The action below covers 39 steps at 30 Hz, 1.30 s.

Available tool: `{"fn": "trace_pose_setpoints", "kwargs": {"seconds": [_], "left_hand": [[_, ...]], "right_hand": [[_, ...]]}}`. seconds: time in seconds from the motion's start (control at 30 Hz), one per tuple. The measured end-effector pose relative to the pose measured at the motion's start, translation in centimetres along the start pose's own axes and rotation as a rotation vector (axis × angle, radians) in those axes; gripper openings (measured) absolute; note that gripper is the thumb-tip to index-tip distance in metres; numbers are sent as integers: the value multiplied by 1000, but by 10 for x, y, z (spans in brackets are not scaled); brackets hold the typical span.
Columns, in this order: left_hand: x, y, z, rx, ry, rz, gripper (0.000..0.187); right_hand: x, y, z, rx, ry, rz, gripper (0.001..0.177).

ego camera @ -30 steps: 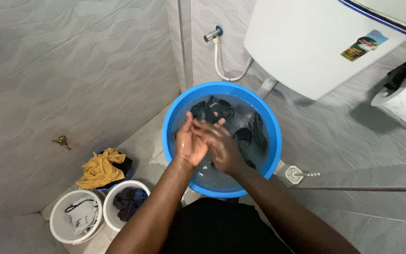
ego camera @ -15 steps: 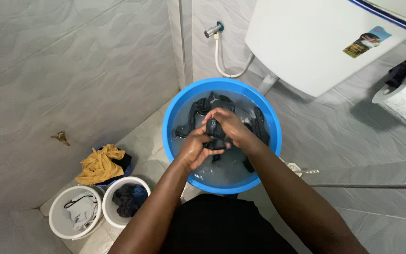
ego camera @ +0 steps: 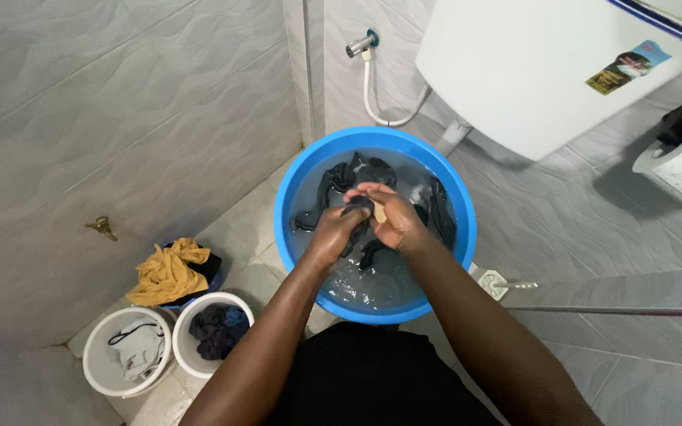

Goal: The person hand-washes dark-colored garments in a blue plastic basin filled with water. They repeatedly submerge, scrub, and wring the clothes using both hands. The person briefly reaches for a bar of soap from a wall-mounted shelf and applies it to the fabric before continuing to agitate the items in the water.

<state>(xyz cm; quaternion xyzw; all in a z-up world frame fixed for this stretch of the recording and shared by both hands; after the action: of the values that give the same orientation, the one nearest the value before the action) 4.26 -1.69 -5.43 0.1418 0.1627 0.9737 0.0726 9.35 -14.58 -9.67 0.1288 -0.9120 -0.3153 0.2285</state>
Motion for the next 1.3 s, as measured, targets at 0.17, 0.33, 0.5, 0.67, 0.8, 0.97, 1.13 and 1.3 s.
{"fn": "trace_pose_setpoints", "kwargs": {"seconds": [0.17, 0.33, 0.5, 0.67, 0.8, 0.97, 1.13, 1.3], "left_hand": [[1, -2, -8, 77, -66, -79, 15], [-6, -4, -22, 242, -56, 66, 27], [-3, 16, -24, 346, -53, 120, 46], [0, 11, -32, 548, -310, 304, 52], [-23, -20, -77, 777, -221, 269, 44], [-41, -41, -114, 850, -125, 90, 29], [-34, -19, -81, 799, -208, 149, 32], [-19, 10, -66, 797, -284, 219, 25]], "right_hand": [[2, -3, 16, -192, 186, 68, 17], [16, 27, 3, -5, -120, 83, 10], [29, 52, -13, 473, -690, 144, 25], [58, 89, 3, 767, -598, 45, 36], [90, 103, 10, 680, -294, -67, 40], [92, 105, 7, 1040, -662, -255, 36], [63, 86, 12, 1137, -799, -21, 29], [28, 52, 1, 1006, -680, 234, 15]]}}
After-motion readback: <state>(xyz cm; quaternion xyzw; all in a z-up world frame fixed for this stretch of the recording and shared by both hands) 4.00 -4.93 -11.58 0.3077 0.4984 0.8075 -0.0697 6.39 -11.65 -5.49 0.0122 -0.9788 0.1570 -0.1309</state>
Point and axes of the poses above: each hand's wrist, its own x-axis away from the middle knuckle, its own y-axis out of the palm, z = x × y, the point moved 4 cm from there along -x, towards the middle knuckle
